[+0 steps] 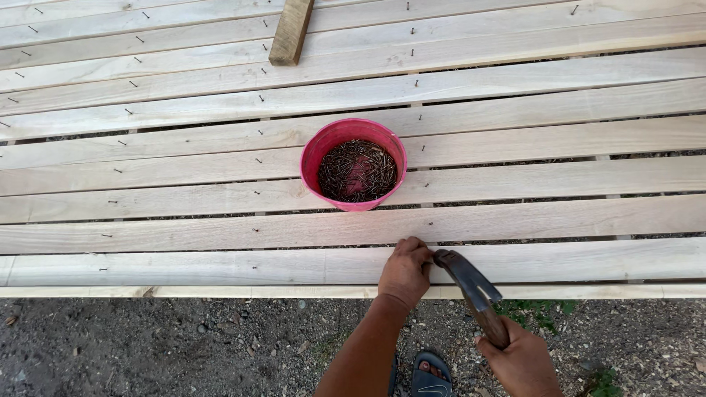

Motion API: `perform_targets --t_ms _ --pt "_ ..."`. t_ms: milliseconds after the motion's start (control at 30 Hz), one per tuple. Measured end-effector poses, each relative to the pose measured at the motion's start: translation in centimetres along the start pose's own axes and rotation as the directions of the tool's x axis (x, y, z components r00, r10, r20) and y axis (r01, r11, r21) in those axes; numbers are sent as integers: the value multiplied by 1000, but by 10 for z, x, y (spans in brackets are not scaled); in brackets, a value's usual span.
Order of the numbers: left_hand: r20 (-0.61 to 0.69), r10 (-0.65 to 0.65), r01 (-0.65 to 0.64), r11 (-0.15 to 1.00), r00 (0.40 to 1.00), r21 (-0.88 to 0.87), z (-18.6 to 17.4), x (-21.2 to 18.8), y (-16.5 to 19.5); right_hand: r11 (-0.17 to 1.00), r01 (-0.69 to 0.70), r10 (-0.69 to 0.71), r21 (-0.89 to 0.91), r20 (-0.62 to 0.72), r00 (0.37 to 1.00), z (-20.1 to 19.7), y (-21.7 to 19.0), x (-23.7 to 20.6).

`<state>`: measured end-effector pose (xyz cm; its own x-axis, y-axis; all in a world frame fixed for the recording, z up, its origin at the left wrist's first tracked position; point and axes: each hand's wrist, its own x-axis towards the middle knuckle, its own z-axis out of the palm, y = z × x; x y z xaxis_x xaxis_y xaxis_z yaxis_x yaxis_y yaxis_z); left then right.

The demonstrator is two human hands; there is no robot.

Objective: The person hammers nails into a slatted wooden frame. They take nails one at a time from a pink bucket, position each nail on a wood slat, and drive it in with a hammer, working along the slats and moving to the frame edge near the end.

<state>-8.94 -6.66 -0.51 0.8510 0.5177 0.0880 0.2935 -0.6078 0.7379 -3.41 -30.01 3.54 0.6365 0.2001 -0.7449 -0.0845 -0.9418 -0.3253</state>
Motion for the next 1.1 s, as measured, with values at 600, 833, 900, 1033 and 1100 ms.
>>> perform_targets --t_ms 600,833,900,1033,1100 --pt "-150 -88 118 972 985 203 -1 -3 -8 994 54 -52 -95 24 998 -13 -13 -4" --pt "-148 -105 133 971 983 196 -1 -4 -9 1000 24 -24 -2 65 998 1 1 9" --pt "-140 -99 125 974 985 191 0 -2 -8 999 9 -11 32 92 996 -1 2 13" --pt "-137 -116 142 969 984 201 -1 -1 -7 998 37 -39 56 23 999 -5 5 11" --pt "-118 -138 160 965 983 208 -2 -2 -6 994 39 -38 102 -11 999 -6 8 9"
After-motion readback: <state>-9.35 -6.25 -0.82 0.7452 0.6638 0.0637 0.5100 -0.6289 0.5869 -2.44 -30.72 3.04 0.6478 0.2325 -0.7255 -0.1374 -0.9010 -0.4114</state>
